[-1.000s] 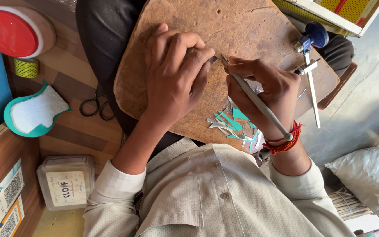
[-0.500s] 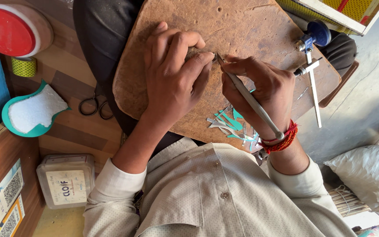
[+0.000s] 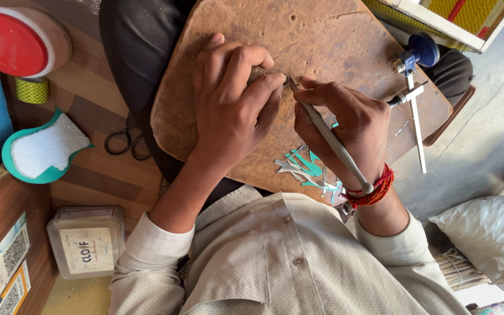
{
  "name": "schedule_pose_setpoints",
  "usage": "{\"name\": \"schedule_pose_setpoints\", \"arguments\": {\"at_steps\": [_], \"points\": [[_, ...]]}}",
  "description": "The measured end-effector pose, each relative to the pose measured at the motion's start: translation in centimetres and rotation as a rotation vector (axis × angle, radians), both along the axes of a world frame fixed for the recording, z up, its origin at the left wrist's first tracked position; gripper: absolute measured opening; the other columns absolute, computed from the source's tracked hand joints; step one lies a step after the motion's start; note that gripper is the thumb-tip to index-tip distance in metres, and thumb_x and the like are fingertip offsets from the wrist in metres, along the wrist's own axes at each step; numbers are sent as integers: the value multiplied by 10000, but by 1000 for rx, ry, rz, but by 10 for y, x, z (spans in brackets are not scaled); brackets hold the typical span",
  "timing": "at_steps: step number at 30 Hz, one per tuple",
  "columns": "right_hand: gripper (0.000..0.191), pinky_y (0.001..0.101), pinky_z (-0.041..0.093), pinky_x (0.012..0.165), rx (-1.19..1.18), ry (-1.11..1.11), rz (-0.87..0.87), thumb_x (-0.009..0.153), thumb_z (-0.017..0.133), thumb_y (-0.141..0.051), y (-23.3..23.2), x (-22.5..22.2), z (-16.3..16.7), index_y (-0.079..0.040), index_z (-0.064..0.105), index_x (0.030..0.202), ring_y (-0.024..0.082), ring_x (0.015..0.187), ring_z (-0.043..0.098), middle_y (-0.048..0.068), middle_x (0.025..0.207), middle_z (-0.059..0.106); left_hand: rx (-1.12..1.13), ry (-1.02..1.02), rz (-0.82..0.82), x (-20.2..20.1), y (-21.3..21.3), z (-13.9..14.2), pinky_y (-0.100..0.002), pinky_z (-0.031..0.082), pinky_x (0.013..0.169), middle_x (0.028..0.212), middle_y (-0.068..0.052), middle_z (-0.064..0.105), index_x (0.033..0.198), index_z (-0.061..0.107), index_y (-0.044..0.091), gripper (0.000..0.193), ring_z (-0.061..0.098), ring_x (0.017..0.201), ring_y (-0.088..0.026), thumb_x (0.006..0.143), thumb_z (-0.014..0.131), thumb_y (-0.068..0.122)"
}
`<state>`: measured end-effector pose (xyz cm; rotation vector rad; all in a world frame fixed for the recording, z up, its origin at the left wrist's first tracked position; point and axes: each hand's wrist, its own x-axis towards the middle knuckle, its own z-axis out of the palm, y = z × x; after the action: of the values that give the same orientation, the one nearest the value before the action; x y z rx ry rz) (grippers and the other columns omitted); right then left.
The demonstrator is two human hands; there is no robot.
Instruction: The person is crafting decorative mirror pieces. They use a tool to scrape and shape small mirror fragments, then apply a blue adhesive to attach them to a larger piece. The person also handles a teal and white decorative item.
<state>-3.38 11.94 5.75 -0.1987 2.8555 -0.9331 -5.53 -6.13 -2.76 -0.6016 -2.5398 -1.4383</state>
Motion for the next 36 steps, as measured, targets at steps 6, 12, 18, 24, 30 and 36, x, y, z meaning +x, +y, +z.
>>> {"name": "schedule_pose_setpoints", "arguments": {"at_steps": [6, 12, 18, 24, 30, 36], "points": [[142, 332, 614, 807, 45, 38, 50, 939, 783, -35, -3, -4, 1, -47, 688, 1043, 262, 947, 786, 147, 1107, 770, -5, 2, -8, 0, -1, 1, -545, 336, 1235, 1183, -39, 584, 1098, 709, 85, 173, 542, 1200, -296, 941, 775, 54], [119, 337, 611, 772, 79, -28, 79, 915, 764, -43, 1, -6, 7, -47, 702, 1017, 276, 889, 779, 144, 1043, 781, -1, 12, -14, 2, 0, 6, -554, 334, 1226, 1181, -48, 579, 1081, 689, 92, 159, 540, 1193, -308, 957, 786, 72], [104, 303, 658, 866, -333, -133, -85, 1015, 713, 0, 11, 0, 7, -4, 677, 1113, 203, 1005, 793, 120, 1100, 777, 0, 5, 2, 4, 1, 13, -535, 336, 1235, 1164, -35, 582, 1081, 687, 100, 170, 547, 1195, -291, 948, 788, 66], [100, 265, 625, 905, -345, -32, -133, 1090, 693, 4, 23, 17, -2, 13, 674, 1188, 181, 1060, 766, 130, 1138, 763, -31, 45, -32, 3, 5, 18, -533, 291, 1210, 1136, -48, 576, 1136, 713, 99, 254, 536, 1175, -296, 905, 766, 9], [206, 298, 563, 905, -339, 90, -88, 955, 790, 17, 22, 31, -8, -7, 654, 1108, 207, 1061, 710, 125, 1156, 736, -74, 39, -89, 11, 13, 29, -527, 329, 1195, 1137, -42, 623, 1076, 658, 90, 212, 575, 1198, -278, 903, 754, 15], [194, 266, 536, 760, -656, -3, -140, 949, 762, 66, 49, 59, -15, -54, 618, 995, 141, 911, 695, 39, 953, 683, 178, -288, -214, 43, 34, 48, -378, 501, 891, 1036, -52, 666, 1063, 674, 62, 113, 647, 988, -267, 965, 727, 43]]}}
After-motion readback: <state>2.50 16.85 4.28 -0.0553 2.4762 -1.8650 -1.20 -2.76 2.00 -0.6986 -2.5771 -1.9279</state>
